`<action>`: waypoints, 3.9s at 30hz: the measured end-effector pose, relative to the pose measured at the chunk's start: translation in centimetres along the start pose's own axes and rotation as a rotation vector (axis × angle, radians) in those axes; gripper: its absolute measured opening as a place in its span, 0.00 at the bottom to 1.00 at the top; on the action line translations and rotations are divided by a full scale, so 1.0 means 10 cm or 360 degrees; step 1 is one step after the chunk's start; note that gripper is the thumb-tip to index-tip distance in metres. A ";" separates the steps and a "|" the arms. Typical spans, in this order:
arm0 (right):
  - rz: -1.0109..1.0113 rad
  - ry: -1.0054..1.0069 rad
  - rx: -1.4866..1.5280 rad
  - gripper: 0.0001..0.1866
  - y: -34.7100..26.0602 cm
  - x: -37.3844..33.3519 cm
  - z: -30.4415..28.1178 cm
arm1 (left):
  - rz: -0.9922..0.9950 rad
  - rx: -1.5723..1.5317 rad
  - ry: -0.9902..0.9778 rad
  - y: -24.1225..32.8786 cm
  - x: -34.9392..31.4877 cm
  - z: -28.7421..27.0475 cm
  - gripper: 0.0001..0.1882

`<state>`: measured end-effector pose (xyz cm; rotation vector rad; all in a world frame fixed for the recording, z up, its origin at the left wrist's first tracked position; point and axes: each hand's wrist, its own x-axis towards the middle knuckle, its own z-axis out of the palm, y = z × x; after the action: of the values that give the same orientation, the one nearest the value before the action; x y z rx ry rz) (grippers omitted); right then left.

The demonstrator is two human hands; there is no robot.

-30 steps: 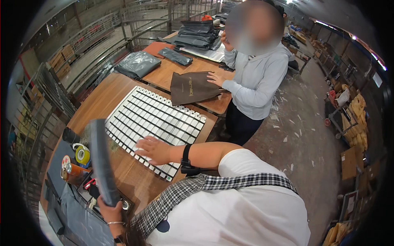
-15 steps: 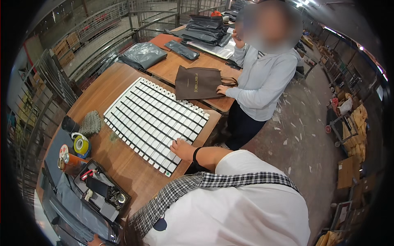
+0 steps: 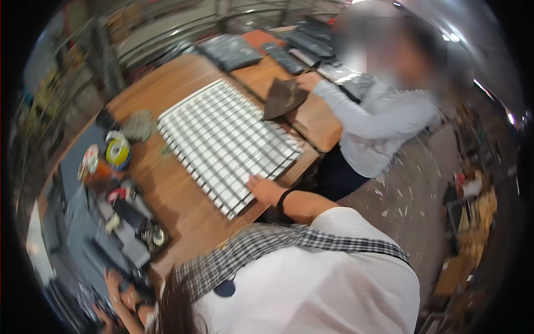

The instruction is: Folding checkered foam mats and placing them into grey plastic shipping bags.

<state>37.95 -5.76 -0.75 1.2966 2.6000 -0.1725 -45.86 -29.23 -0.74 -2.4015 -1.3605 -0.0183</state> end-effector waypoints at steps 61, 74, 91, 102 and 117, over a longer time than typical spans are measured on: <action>0.0138 -0.0349 0.0408 0.14 0.56 0.07 -0.42 | -0.1618 -0.0440 -0.0436 0.53 2.90 -0.41 0.08; -0.0045 0.0039 0.0568 0.20 0.17 0.23 -0.42 | -0.0423 -0.1282 -0.0204 2.15 5.25 -0.96 0.08; 0.0144 0.0990 0.1100 0.10 0.35 0.07 -1.11 | 0.0301 -0.0586 -0.0597 3.71 4.91 -0.07 0.39; -0.0004 0.2818 0.0142 0.45 1.28 -1.45 -3.13 | 0.0298 -0.0626 -0.0931 3.66 5.06 -0.17 0.42; 0.0036 -0.0214 0.0325 0.34 0.54 -0.30 -0.39 | 0.0216 -0.0635 -0.0492 3.60 5.03 -0.10 0.35</action>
<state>43.45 -4.06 3.74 1.3283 2.5051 -0.5152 10.93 -4.66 -1.45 -2.9257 -1.4298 0.1360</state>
